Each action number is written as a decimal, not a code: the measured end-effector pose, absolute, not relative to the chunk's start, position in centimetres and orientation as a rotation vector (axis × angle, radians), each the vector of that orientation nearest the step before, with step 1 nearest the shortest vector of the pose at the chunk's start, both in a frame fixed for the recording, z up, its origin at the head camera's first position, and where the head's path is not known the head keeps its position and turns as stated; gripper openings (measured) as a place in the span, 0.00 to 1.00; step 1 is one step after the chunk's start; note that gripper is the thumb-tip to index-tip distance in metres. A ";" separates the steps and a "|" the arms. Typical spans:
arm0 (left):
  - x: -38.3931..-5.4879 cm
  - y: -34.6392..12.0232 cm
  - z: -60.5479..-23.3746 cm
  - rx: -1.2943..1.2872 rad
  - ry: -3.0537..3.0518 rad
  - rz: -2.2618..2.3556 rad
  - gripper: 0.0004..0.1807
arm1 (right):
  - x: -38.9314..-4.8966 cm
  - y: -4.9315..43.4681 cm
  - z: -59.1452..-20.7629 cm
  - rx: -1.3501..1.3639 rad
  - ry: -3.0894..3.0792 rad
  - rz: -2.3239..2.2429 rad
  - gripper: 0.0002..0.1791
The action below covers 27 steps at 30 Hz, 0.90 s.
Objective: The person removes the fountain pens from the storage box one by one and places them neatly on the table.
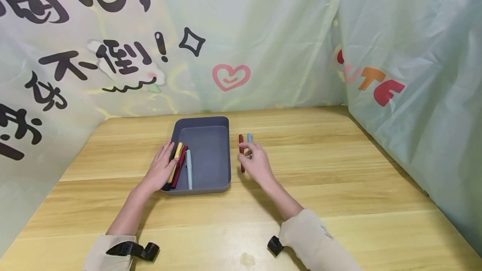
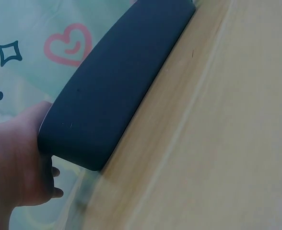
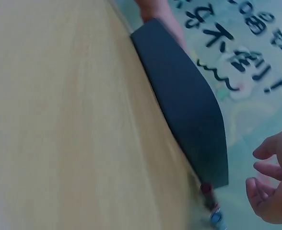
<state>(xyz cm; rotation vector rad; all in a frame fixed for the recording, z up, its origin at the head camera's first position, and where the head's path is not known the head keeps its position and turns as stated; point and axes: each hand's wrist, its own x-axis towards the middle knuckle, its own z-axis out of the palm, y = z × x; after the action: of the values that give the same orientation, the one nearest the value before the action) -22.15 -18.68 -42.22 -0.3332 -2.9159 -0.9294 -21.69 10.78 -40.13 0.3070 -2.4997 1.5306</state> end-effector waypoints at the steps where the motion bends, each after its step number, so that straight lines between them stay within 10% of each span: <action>1: -22.1 -18.7 -42.2 -0.333 -2.915 -0.941 0.31 | -21.6 10.3 -39.8 0.331 -2.505 1.521 0.17; 27: -22.3 -18.7 -42.2 -0.301 -2.971 -0.912 0.32 | -22.1 0.0 -39.2 0.921 -2.897 1.253 0.09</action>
<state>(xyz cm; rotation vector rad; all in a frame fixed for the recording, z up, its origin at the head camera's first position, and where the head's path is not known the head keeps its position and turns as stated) -22.28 -18.73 -42.22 -0.3008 -2.9715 -0.9115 -22.10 0.02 -39.22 0.9214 -2.8968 1.2526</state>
